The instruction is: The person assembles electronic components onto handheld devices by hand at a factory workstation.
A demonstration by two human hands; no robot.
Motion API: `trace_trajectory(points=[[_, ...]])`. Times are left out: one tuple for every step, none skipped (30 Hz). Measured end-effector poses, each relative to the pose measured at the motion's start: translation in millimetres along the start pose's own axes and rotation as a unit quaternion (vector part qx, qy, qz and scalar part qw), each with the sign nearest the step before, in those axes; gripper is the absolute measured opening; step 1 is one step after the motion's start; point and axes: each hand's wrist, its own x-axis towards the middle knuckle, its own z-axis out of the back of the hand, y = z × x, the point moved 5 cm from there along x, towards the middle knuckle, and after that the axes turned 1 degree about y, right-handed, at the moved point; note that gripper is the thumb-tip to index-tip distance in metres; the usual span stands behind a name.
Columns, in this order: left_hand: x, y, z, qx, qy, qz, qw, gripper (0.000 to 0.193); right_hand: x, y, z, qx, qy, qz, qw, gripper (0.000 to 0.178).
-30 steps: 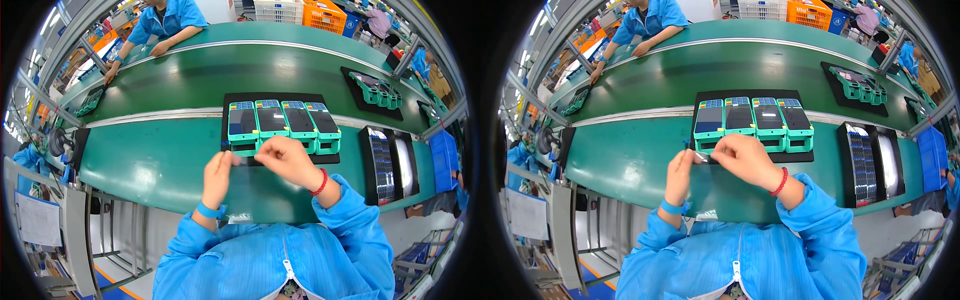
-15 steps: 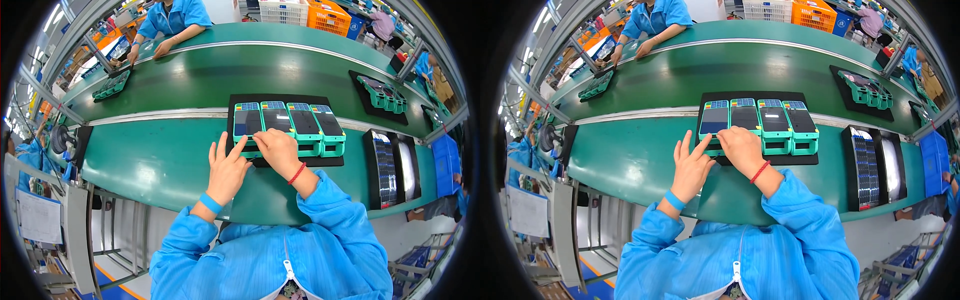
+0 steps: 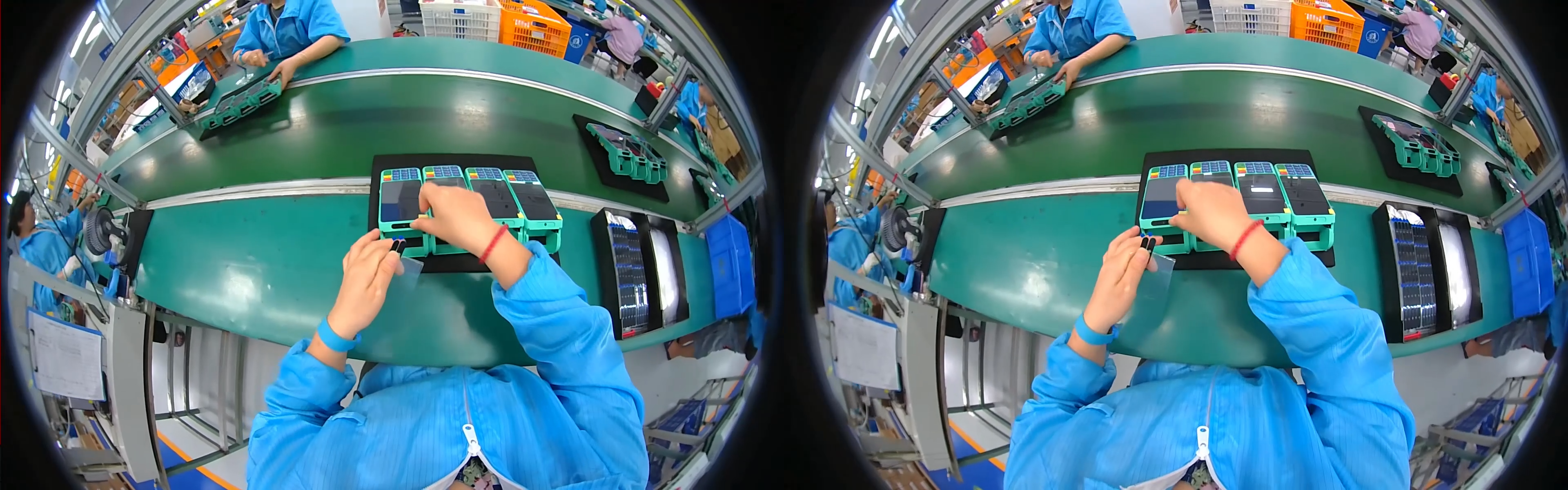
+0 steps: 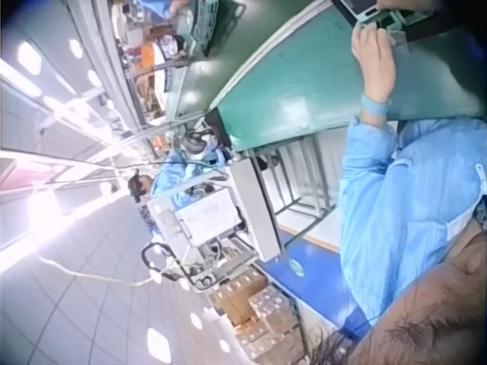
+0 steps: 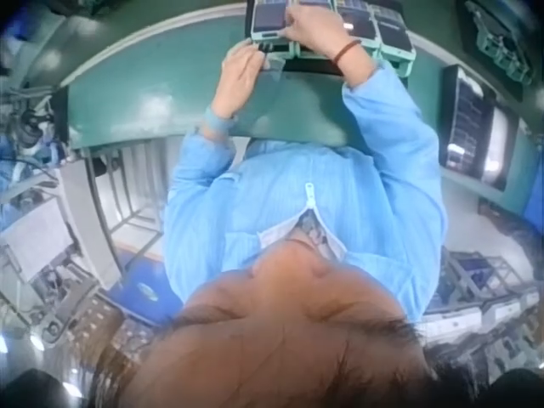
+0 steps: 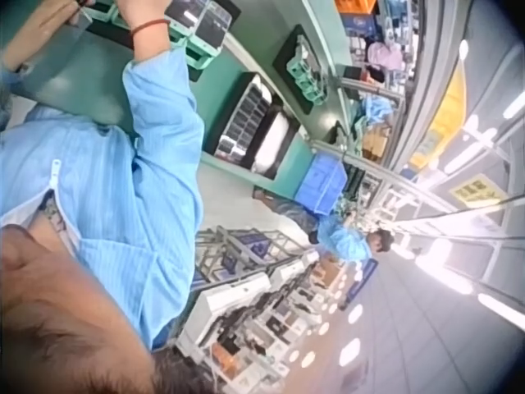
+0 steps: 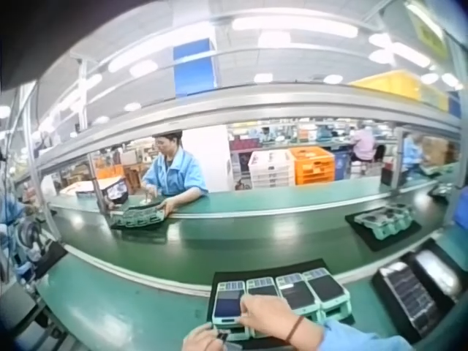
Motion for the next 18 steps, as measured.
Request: trace_trajectory(points=[[0,1,0,-0.04,0.001,0.014,0.999,0.023,-5,1,-1,0.047,0.008,0.016,0.999,0.034],[0,0,-2,-0.08,0.0,0.029,0.996,0.023,-13,-1,-3,0.203,0.048,0.021,0.978,0.024],[1,-2,-2,-0.082,-0.003,0.023,0.996,0.025,-23,0,0,0.289,0.057,0.043,0.955,0.019],[1,-4,-4,-0.084,-0.001,0.023,0.996,0.025,-35,7,6,0.374,0.067,0.061,0.923,0.014],[1,-8,-7,-0.086,0.011,0.011,0.996,0.026,-43,10,9,0.39,0.099,0.049,0.914,0.011],[2,-12,-10,-0.088,0.022,-0.001,0.996,0.027,-47,8,5,0.432,0.086,0.04,0.897,0.011],[5,-22,-12,-0.067,0.019,-0.025,0.997,0.028,-51,8,3,0.473,0.07,0.031,0.878,0.011],[6,-22,-16,-0.069,0.023,-0.028,0.997,0.028,-56,9,5,0.468,0.021,0.032,0.883,0.009],[7,-18,-20,-0.124,0.026,0.008,0.992,0.029,-63,13,14,0.375,-0.025,0.074,0.924,0.009],[8,-15,-23,-0.176,0.026,0.044,0.983,0.03,-69,19,21,0.275,-0.069,0.117,0.952,0.008],[6,-13,-25,-0.241,0.03,0.106,0.964,0.032,-75,22,22,0.288,-0.097,0.122,0.945,0.008],[5,-4,-27,-0.283,0.019,0.156,0.946,0.033,-78,15,27,0.299,-0.142,0.102,0.938,0.008],[2,6,-27,-0.324,0.007,0.207,0.923,0.034,-82,7,33,0.309,-0.186,0.084,0.929,0.007],[4,7,-24,-0.221,0.019,0.203,0.954,0.028,-83,-7,36,0.284,-0.247,0.027,0.926,0.007],[5,4,-28,-0.223,0.019,0.201,0.954,0.028,-81,-22,31,0.239,-0.286,0.024,0.928,0.006],[8,-10,-26,-0.071,-0.011,0.076,0.995,0.024,-79,-26,25,0.238,-0.287,0.022,0.928,0.006],[9,-26,-28,0.084,-0.041,-0.053,0.994,0.019,-77,-26,21,0.217,-0.306,0.02,0.927,0.006],[10,-29,-35,0.119,-0.021,-0.071,0.99,0.009,-77,-27,18,0.196,-0.326,0.018,0.925,0.006]])
